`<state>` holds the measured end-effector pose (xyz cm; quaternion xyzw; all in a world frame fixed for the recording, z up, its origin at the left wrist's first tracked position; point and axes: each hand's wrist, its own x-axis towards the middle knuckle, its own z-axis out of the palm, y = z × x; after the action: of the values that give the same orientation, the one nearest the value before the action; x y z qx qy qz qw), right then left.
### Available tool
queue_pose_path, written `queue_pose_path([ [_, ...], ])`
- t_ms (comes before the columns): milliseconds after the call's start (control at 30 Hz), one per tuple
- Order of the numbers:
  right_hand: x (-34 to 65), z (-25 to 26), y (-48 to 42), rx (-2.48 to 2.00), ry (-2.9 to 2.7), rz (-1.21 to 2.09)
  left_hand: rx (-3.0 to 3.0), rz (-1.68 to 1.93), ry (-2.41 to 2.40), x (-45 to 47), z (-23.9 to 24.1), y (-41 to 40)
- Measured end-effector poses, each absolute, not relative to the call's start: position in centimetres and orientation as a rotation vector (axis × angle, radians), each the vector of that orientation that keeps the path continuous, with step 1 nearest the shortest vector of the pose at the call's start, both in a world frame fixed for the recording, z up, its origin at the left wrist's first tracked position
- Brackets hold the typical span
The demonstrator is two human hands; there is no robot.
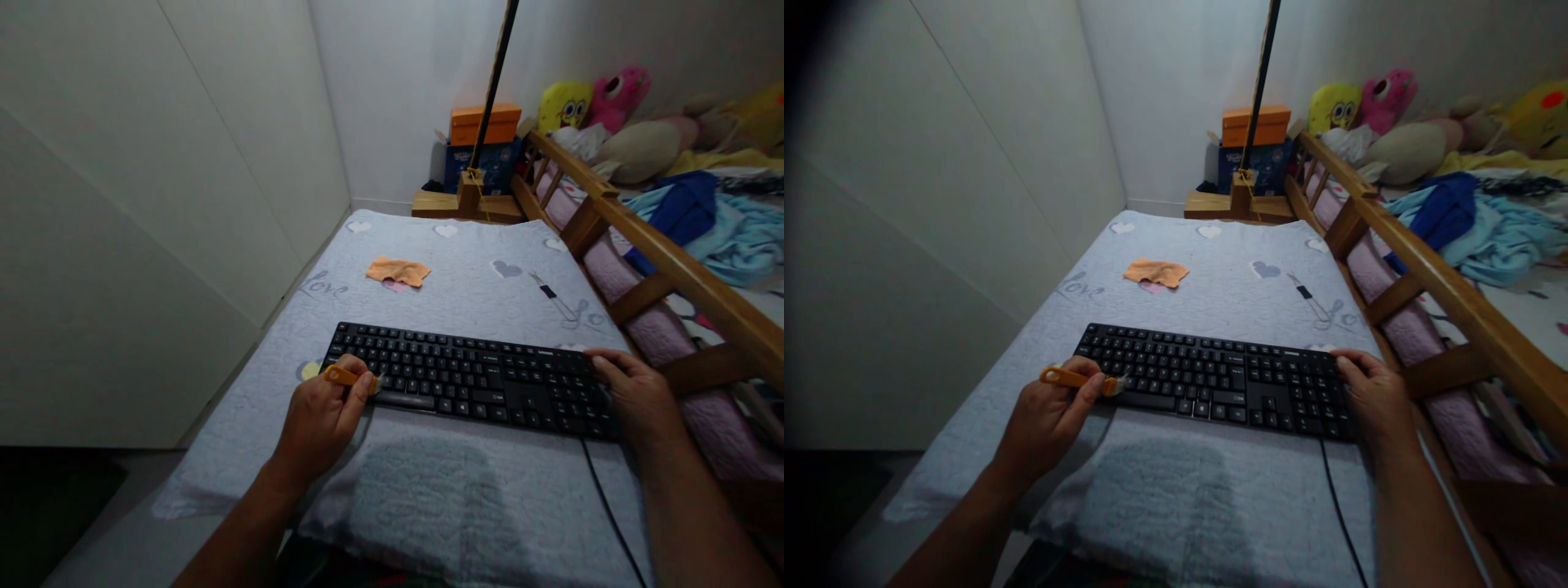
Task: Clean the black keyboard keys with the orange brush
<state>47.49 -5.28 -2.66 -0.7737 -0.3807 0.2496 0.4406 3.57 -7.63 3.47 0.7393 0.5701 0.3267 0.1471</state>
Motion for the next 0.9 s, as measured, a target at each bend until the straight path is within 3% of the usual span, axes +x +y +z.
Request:
queue_pose_path([
  [300,47.3,-2.4,-5.3,-1.934,-0.933,0.616,2.034,1.112,1.623,3.5,4.3,-7.7],
  [900,47.6,-2.7,-5.3,-1.898,-0.949,0.61,2.113,0.961,1.533,4.5,3.9,-7.3],
])
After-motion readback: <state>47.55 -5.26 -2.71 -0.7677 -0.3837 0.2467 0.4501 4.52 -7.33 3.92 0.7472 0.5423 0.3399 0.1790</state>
